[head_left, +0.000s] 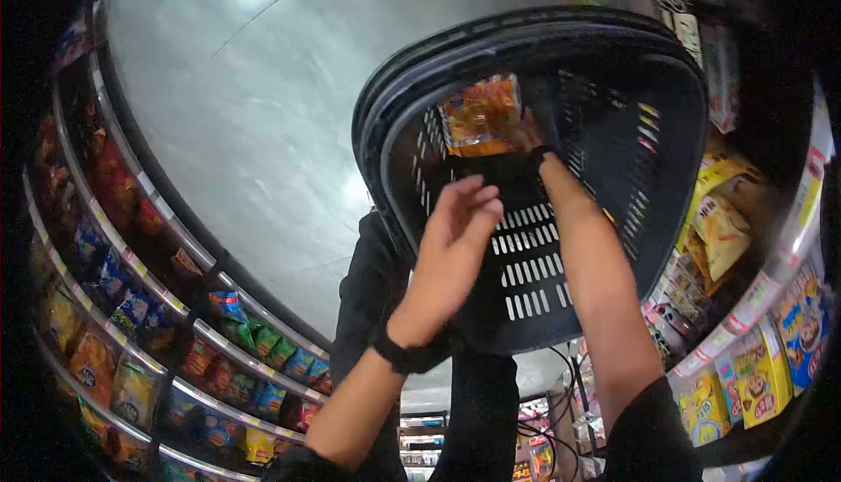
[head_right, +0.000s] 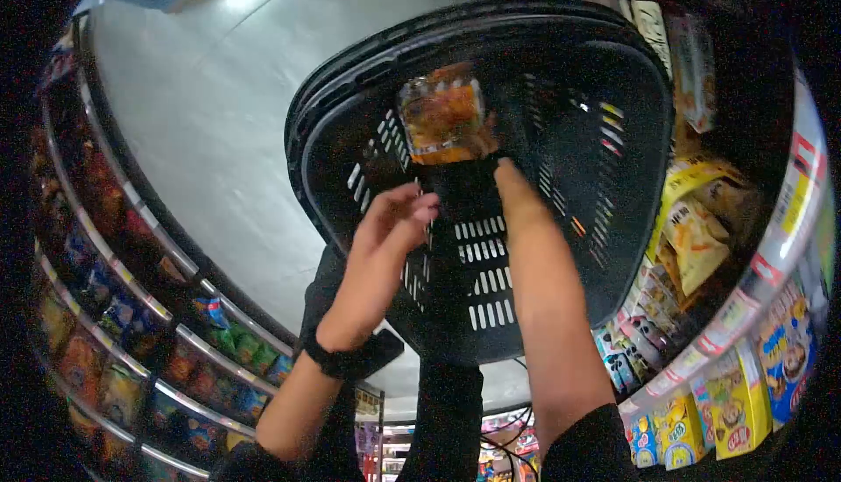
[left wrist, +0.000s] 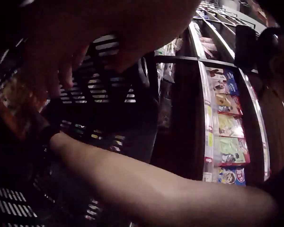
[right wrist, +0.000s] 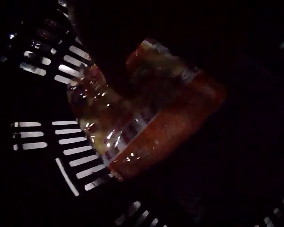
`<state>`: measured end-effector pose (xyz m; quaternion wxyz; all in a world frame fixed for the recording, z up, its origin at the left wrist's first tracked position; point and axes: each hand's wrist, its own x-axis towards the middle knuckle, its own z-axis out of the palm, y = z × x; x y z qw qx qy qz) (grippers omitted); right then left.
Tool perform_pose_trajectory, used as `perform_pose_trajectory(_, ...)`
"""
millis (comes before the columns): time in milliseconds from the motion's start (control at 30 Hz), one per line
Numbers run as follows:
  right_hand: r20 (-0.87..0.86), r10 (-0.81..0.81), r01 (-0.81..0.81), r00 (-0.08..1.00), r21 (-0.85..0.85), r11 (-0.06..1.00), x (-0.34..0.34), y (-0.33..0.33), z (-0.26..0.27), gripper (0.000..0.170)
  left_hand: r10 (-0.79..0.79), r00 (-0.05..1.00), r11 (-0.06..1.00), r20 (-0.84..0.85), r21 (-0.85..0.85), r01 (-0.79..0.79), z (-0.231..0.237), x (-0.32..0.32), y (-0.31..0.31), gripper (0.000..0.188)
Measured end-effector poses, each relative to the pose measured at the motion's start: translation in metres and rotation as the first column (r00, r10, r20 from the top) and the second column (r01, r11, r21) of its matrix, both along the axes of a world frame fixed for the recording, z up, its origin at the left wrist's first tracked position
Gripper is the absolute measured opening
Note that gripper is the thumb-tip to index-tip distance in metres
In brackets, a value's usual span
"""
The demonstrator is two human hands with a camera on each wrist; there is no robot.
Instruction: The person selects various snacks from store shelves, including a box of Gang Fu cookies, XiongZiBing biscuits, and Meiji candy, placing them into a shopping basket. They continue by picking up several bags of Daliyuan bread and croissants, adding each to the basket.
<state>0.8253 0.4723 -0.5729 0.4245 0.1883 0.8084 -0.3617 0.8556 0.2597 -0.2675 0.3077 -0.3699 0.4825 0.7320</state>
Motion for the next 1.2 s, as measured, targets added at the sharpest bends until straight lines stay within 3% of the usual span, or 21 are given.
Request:
perform_pose_trajectory(200,-0.043,0.053,-0.049,0.998,0.083,0.995,0.009,0.014,-0.002,0.074,-0.036,0.997,0.999,-0.070,0.032,0.039,-0.011,0.008,0.007,0.031)
perform_pose_trajectory(367,-0.211,0.135,-0.080,0.968,0.250,0.965,0.047,0.018,0.055,0.067,-0.128,0.992,0.990,-0.021,0.049,0.129,-0.013,0.020,0.011,0.027)
perform_pose_trajectory(400,-0.219,0.040,0.018,0.975,0.253,0.967,0.044,0.006,0.102,0.062,-0.141,0.990,0.987,-0.027,0.067,0.143,-0.009,0.024,0.008,0.027)
perform_pose_trajectory(433,-0.308,0.060,0.052,0.949,0.343,0.938,0.056,0.004,0.121,0.056,-0.125,0.992,0.989,-0.011,0.080,0.126,0.000,0.026,0.005,0.027)
perform_pose_trajectory(533,-0.365,-0.031,0.173,0.930,0.364,0.915,0.079,0.007,0.213,0.060,-0.130,0.988,0.990,-0.082,0.050,0.134,0.037,0.035,-0.004,0.027)
perform_pose_trajectory(600,-0.205,-0.212,0.255,0.956,0.213,0.943,0.088,0.015,0.292,0.064,-0.173,0.978,0.984,-0.121,0.013,0.175,0.069,0.045,-0.015,0.030)
perform_pose_trajectory(767,-0.343,-0.185,0.203,0.921,0.017,0.979,0.125,0.023,0.489,0.065,-0.302,0.943,0.952,-0.141,-0.093,0.291,0.167,0.063,-0.040,0.049)
perform_pose_trajectory(833,-0.381,-0.216,0.194,0.899,-0.096,0.976,0.141,0.020,0.574,0.058,-0.418,0.879,0.908,-0.229,-0.112,0.403,0.236,0.052,-0.047,0.059)
perform_pose_trajectory(867,-0.320,-0.214,0.192,0.923,-0.102,0.976,0.159,0.026,0.604,0.056,-0.478,0.835,0.878,-0.272,-0.120,0.463,0.270,0.050,-0.048,0.064)
perform_pose_trajectory(900,-0.327,-0.398,0.314,0.857,-0.280,0.907,0.170,0.019,0.637,0.055,-0.562,0.747,0.815,-0.357,-0.082,0.574,0.278,0.054,-0.049,0.073)
perform_pose_trajectory(933,-0.305,-0.566,0.404,0.766,-0.457,0.792,0.180,0.009,0.675,0.055,-0.657,0.728,0.746,-0.196,-0.027,0.666,0.312,0.050,-0.048,0.080)
perform_pose_trajectory(967,-0.285,-0.610,0.461,0.739,-0.446,0.767,0.194,0.001,0.716,0.056,-0.618,0.717,0.735,-0.323,0.086,0.673,0.317,0.064,-0.042,0.082)
perform_pose_trajectory(1000,-0.270,-0.647,0.507,0.713,-0.439,0.742,0.204,-0.006,0.746,0.057,-0.555,0.702,0.707,-0.445,0.191,0.681,0.319,0.069,-0.038,0.084)
perform_pose_trajectory(1033,-0.293,-0.669,0.518,0.683,-0.452,0.726,0.219,-0.013,0.769,0.059,-0.645,0.618,0.617,-0.449,0.170,0.768,0.357,0.065,-0.037,0.086)
perform_pose_trajectory(1067,-0.299,-0.622,0.512,0.724,-0.370,0.775,0.237,-0.016,0.794,0.059,-0.617,0.619,0.585,-0.486,0.242,0.774,0.396,0.067,-0.035,0.085)
perform_pose_trajectory(1133,-0.409,-0.743,0.526,0.529,-0.530,0.666,0.267,-0.032,0.808,0.059,-0.553,0.613,0.505,-0.565,0.358,0.785,0.458,0.065,-0.032,0.084)
perform_pose_trajectory(1167,-0.461,-0.723,0.511,0.515,-0.512,0.691,0.282,-0.032,0.816,0.060,-0.596,0.532,0.478,-0.601,0.267,0.837,0.451,0.076,-0.030,0.084)
perform_pose_trajectory(1200,-0.464,-0.727,0.499,0.506,-0.530,0.685,0.302,-0.036,0.817,0.048,-0.640,0.472,0.473,-0.606,0.173,0.864,0.462,0.086,-0.033,0.083)
